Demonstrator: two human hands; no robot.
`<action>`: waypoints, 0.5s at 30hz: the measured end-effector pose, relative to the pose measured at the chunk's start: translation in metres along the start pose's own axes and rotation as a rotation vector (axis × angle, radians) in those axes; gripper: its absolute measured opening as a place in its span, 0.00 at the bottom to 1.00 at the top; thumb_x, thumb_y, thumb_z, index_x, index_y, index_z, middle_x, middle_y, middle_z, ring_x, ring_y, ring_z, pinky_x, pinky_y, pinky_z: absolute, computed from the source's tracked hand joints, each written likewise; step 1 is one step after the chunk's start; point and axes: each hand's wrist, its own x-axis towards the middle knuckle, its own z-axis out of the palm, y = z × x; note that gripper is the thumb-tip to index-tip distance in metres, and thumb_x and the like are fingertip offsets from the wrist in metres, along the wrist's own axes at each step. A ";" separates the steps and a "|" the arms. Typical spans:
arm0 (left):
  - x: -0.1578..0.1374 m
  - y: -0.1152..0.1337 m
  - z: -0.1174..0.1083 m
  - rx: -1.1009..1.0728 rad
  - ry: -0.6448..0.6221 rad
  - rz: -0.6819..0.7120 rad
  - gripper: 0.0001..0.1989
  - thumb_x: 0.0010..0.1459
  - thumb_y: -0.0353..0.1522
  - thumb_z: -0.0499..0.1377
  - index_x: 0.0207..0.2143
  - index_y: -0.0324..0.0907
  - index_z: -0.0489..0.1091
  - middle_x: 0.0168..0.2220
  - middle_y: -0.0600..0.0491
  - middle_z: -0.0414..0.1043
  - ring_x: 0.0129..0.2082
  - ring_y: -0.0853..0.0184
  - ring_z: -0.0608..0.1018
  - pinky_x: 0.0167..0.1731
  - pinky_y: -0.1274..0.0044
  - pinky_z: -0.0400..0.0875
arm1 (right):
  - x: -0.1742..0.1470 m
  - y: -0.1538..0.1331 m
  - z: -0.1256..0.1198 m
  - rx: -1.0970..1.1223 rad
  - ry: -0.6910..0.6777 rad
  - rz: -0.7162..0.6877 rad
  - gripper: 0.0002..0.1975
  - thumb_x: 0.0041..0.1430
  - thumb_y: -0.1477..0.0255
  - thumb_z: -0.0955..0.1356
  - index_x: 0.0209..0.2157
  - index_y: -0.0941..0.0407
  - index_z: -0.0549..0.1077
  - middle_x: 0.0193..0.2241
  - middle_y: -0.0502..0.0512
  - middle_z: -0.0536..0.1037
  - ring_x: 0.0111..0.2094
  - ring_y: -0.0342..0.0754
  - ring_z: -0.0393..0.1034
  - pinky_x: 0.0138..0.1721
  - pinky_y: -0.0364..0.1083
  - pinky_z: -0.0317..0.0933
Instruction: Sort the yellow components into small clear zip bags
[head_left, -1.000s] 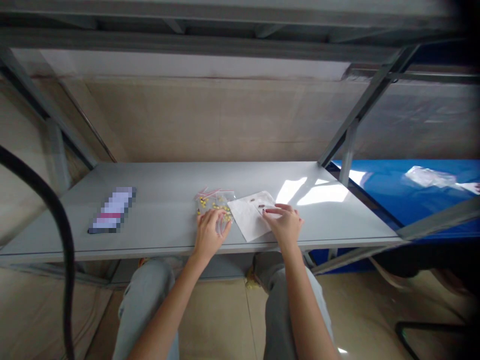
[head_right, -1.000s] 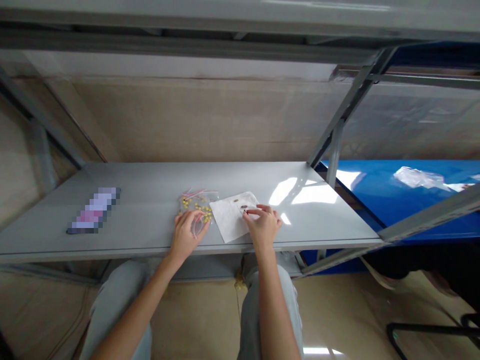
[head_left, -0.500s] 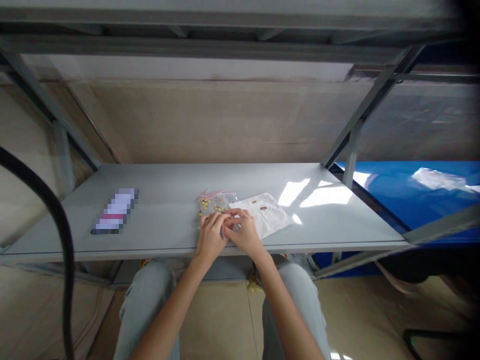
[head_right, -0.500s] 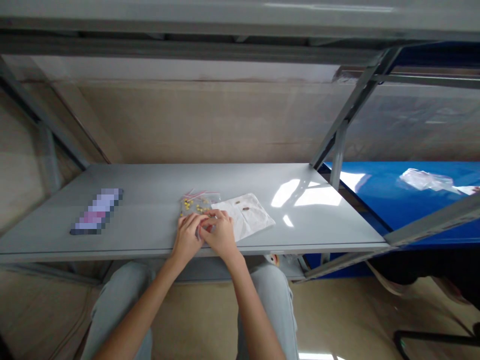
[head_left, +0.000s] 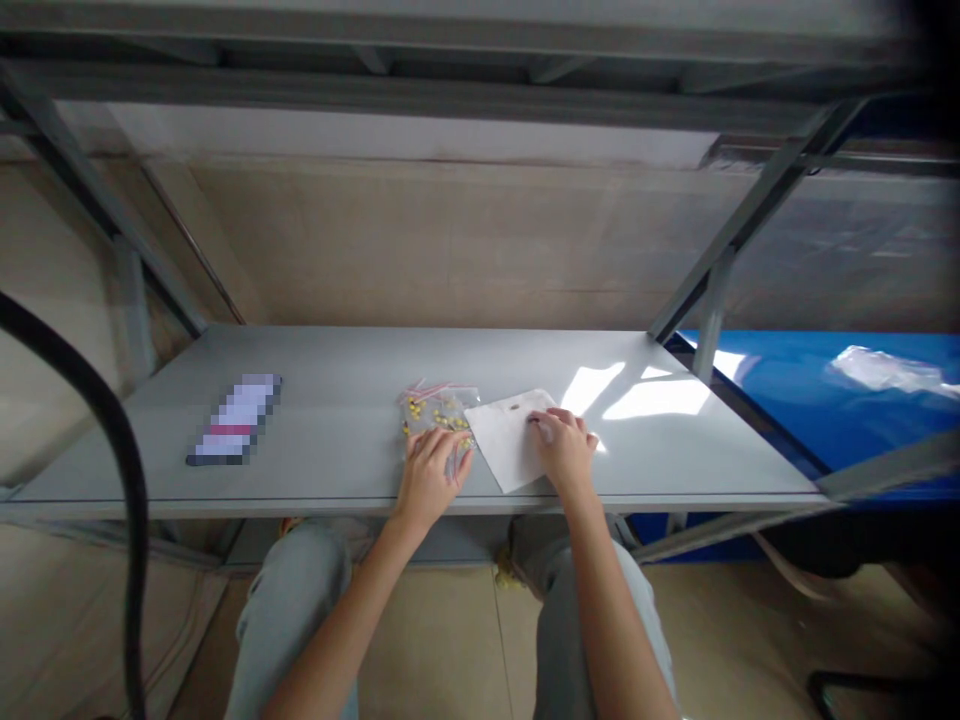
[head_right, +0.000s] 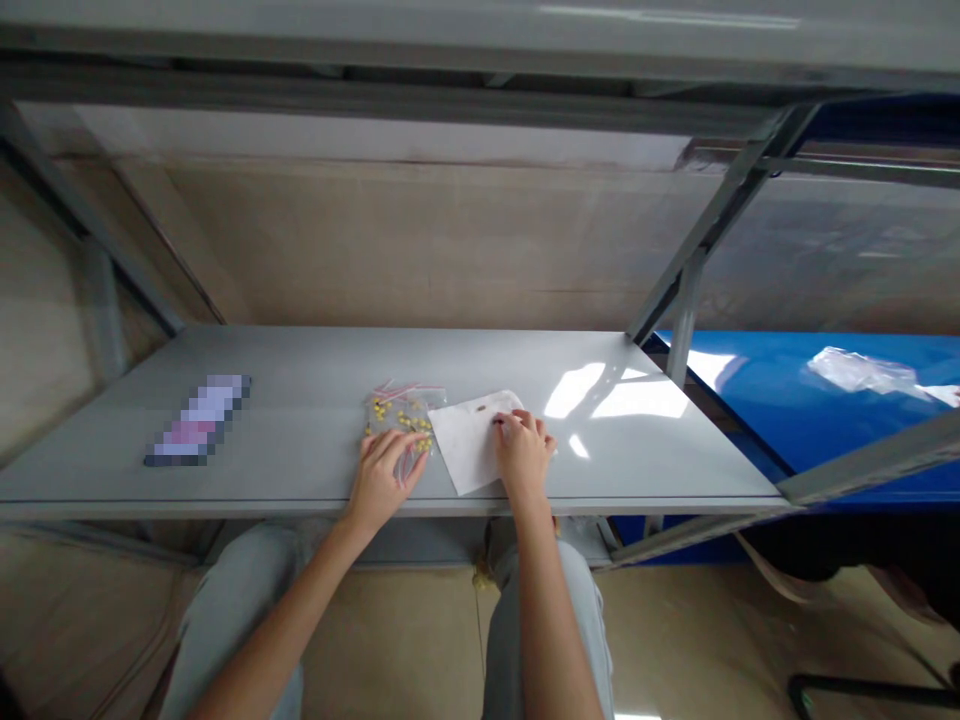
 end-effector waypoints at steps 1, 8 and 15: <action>0.000 0.000 0.000 -0.003 0.001 -0.001 0.08 0.58 0.31 0.55 0.40 0.43 0.68 0.35 0.52 0.73 0.40 0.65 0.74 0.44 0.72 0.60 | 0.000 0.001 0.000 -0.009 -0.007 0.011 0.13 0.57 0.70 0.62 0.42 0.51 0.75 0.45 0.57 0.72 0.45 0.54 0.61 0.42 0.52 0.49; 0.000 -0.002 0.000 -0.004 -0.003 0.003 0.06 0.58 0.31 0.55 0.38 0.43 0.69 0.35 0.52 0.73 0.39 0.66 0.74 0.45 0.71 0.61 | 0.000 0.007 -0.002 0.057 0.044 0.132 0.12 0.53 0.62 0.65 0.34 0.52 0.78 0.40 0.57 0.74 0.42 0.56 0.61 0.40 0.52 0.49; 0.000 -0.001 0.002 -0.011 0.009 -0.009 0.11 0.57 0.31 0.55 0.43 0.43 0.66 0.38 0.50 0.73 0.41 0.64 0.74 0.45 0.70 0.62 | -0.001 -0.009 -0.007 0.161 0.077 0.011 0.09 0.50 0.64 0.68 0.29 0.52 0.79 0.41 0.57 0.73 0.45 0.56 0.61 0.44 0.54 0.50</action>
